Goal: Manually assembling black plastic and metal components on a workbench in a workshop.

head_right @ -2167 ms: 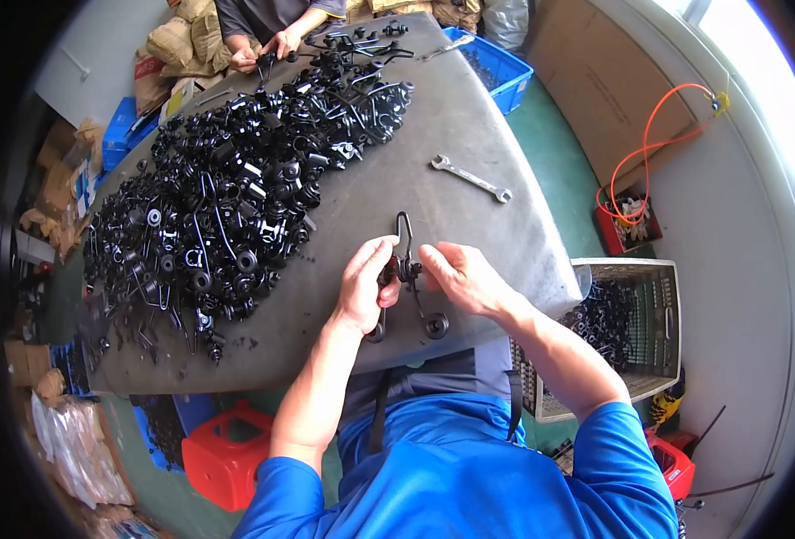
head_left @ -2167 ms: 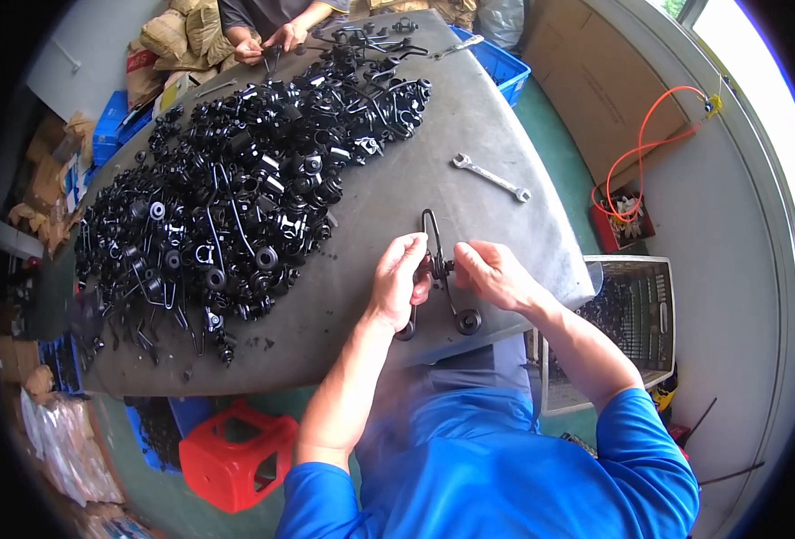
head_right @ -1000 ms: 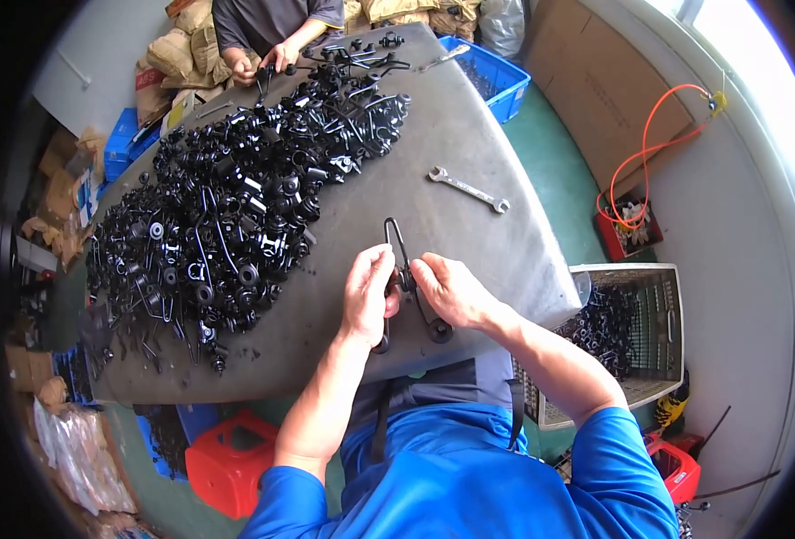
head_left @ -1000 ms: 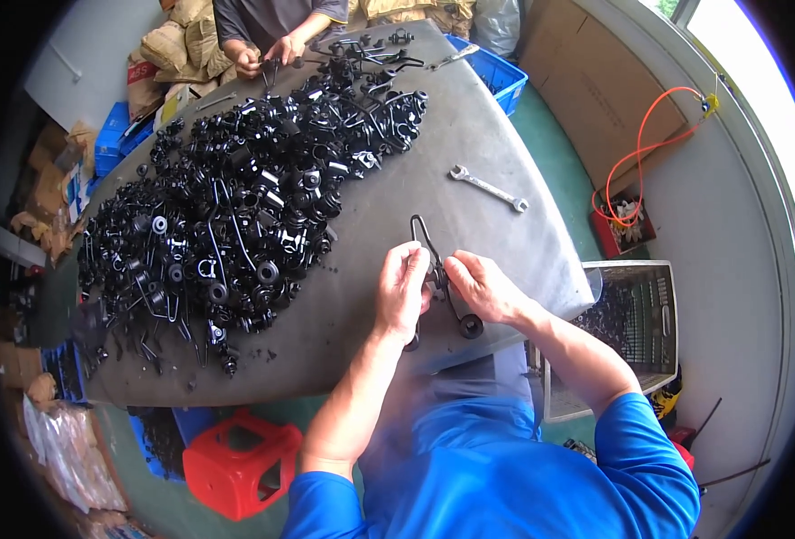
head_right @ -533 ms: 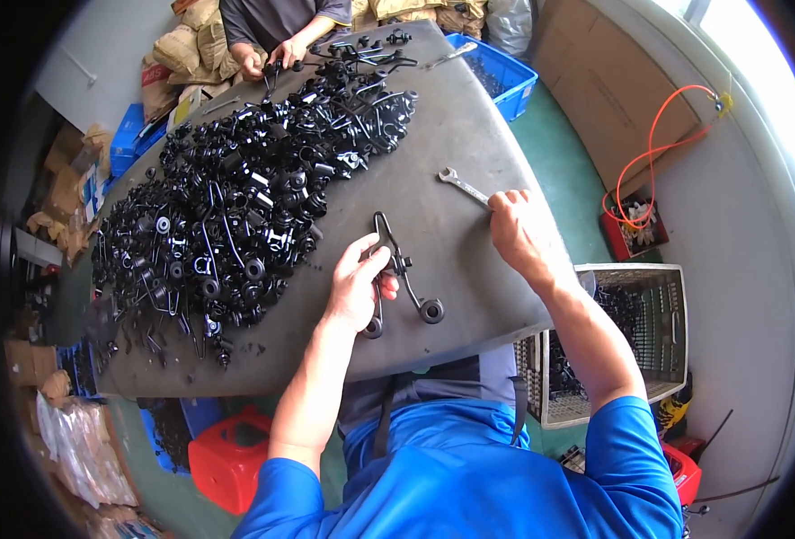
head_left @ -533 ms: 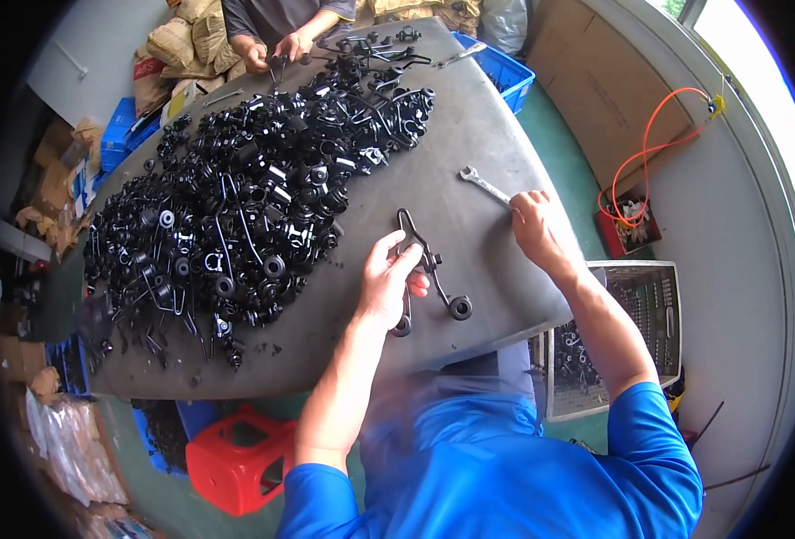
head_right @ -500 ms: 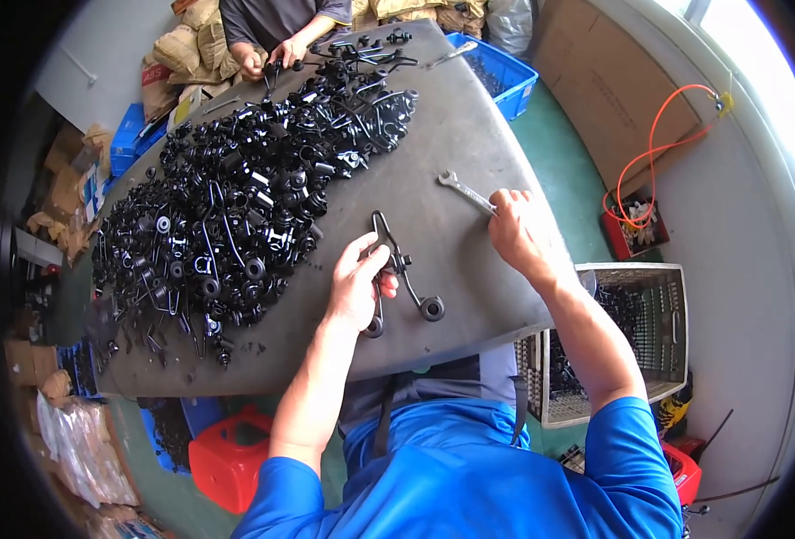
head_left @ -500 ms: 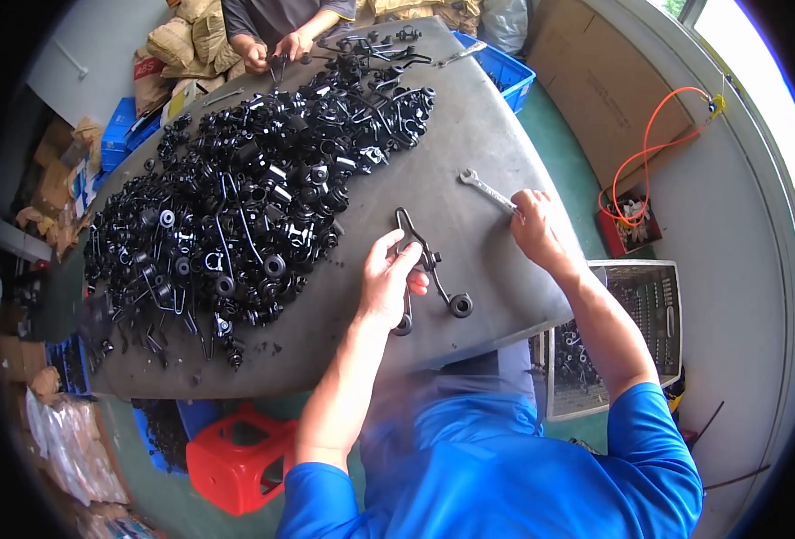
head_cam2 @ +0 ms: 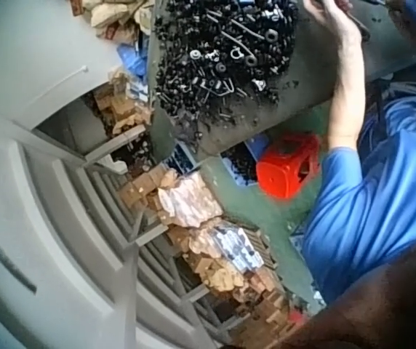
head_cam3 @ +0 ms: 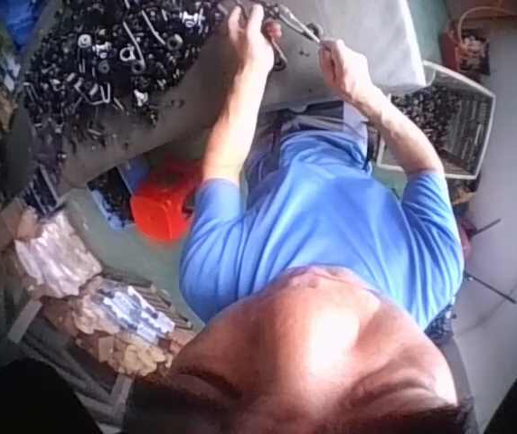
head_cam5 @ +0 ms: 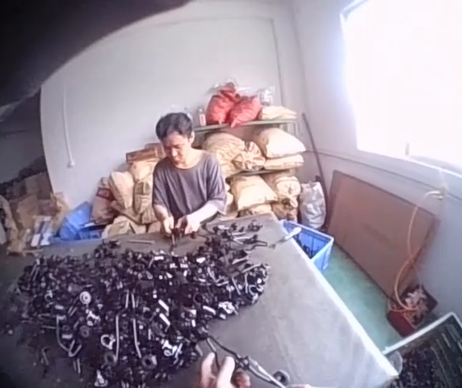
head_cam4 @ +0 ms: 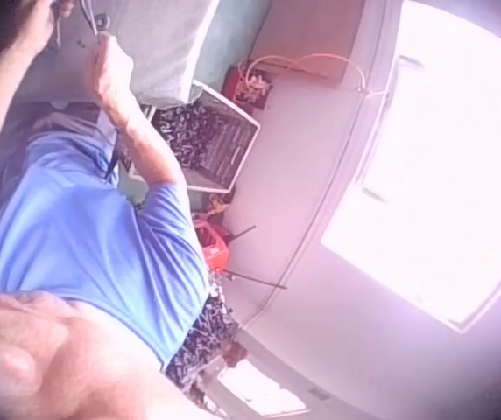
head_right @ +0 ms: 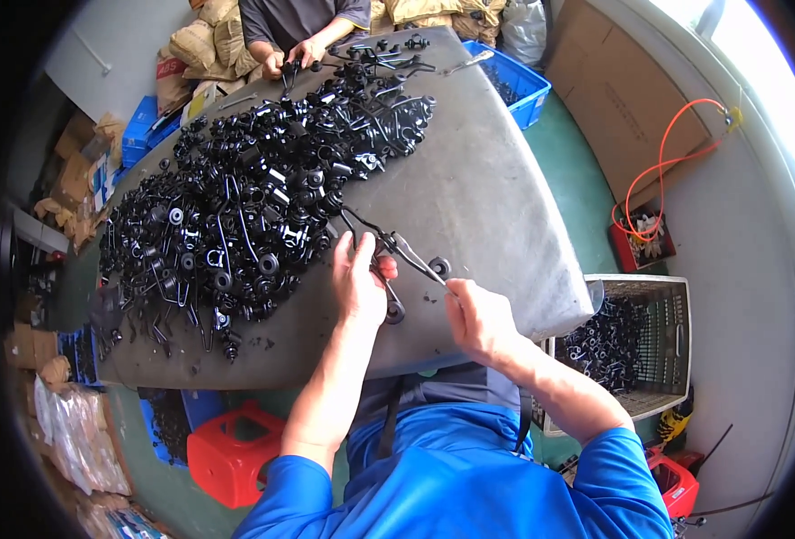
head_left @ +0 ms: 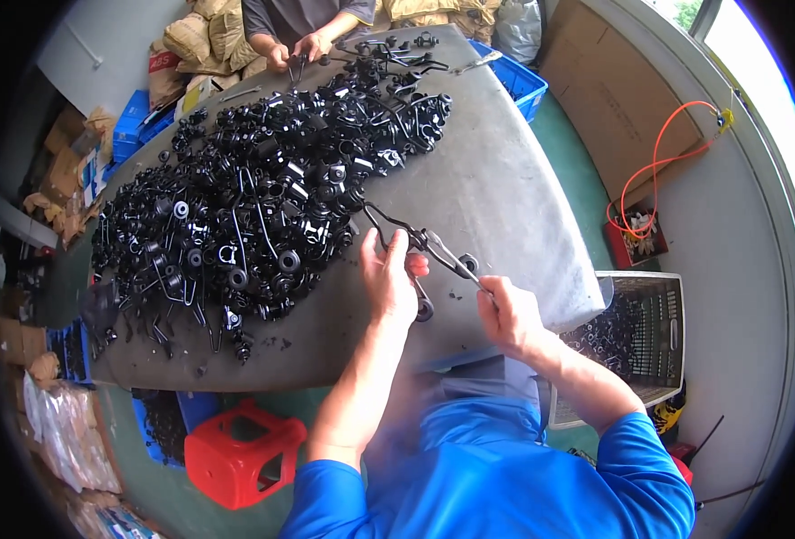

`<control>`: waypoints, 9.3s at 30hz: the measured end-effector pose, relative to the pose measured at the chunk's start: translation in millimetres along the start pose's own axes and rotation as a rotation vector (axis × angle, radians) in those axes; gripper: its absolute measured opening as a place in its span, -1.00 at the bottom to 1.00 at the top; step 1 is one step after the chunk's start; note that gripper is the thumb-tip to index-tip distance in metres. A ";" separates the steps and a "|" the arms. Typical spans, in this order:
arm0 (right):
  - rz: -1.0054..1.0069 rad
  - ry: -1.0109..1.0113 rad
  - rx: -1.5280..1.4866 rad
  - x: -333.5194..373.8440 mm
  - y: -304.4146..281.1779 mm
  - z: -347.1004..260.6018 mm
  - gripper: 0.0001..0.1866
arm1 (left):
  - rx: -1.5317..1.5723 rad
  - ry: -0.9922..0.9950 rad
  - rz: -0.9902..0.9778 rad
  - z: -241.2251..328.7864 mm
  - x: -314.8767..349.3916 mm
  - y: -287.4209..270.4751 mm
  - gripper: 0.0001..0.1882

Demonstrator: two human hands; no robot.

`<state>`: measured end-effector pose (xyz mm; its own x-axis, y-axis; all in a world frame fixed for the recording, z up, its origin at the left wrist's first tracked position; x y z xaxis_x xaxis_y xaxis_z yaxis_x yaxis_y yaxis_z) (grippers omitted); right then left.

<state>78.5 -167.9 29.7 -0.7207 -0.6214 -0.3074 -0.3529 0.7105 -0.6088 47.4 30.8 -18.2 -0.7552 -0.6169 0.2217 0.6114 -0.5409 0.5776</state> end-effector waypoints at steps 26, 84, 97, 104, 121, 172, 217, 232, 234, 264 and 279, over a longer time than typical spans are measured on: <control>0.284 0.056 -0.066 -74.7 -86.0 -28.6 -0.87 | -0.915 0.913 -0.799 20.2 100.5 60.9 -0.08; 0.365 0.050 -0.186 -53.8 -102.6 99.8 -0.80 | -0.869 0.637 -0.096 65.0 -4.8 16.4 -0.51; -0.023 -0.232 0.091 -57.6 38.9 0.6 -0.61 | -1.905 0.943 -0.106 59.1 -37.4 -18.5 -0.68; -0.165 -0.198 0.001 -65.6 52.5 -16.2 -0.52 | -1.700 0.823 -0.116 67.4 -46.4 -7.6 -0.80; 0.099 0.155 -0.899 -73.1 -7.1 30.2 -0.65 | -1.008 0.669 -0.389 51.2 16.8 90.2 -0.60; -0.080 0.504 -1.069 -58.5 9.2 86.2 -0.84 | -0.879 0.575 -0.274 -28.0 2.6 56.5 -0.63; -0.554 0.314 -0.697 -68.0 -1.3 8.9 -0.49 | -0.703 0.016 -0.665 32.0 14.5 44.5 -0.76; -0.514 -0.088 0.293 -70.4 15.4 -20.4 -0.66 | -0.858 0.192 -0.574 2.4 27.1 0.2 -0.67; -0.499 -0.090 0.296 -68.0 16.6 -21.2 -0.66 | -0.796 0.150 -0.489 -6.0 25.7 -5.5 -0.63; -0.111 0.496 -0.608 -43.7 -10.5 63.2 -0.83 | -0.335 -0.311 -0.502 -18.2 16.2 14.3 -0.50; -0.070 0.505 -0.400 -26.8 7.3 38.1 -0.82 | -0.419 -0.281 -0.491 -13.8 14.6 23.5 -0.42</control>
<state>118.0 -158.7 5.6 -0.8455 -0.5080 0.1646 -0.5340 0.8026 -0.2658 54.0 1.2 -12.2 -0.9650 -0.1046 0.2403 0.1814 -0.9283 0.3245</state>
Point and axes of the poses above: each hand's wrist, its own x-axis away from the middle knuckle, its own y-axis out of the palm, z = x × y, the point moved 5 cm from there along -x, towards the middle knuckle, and after that the axes turned 3 degrees about -z, right-handed, at the moved point
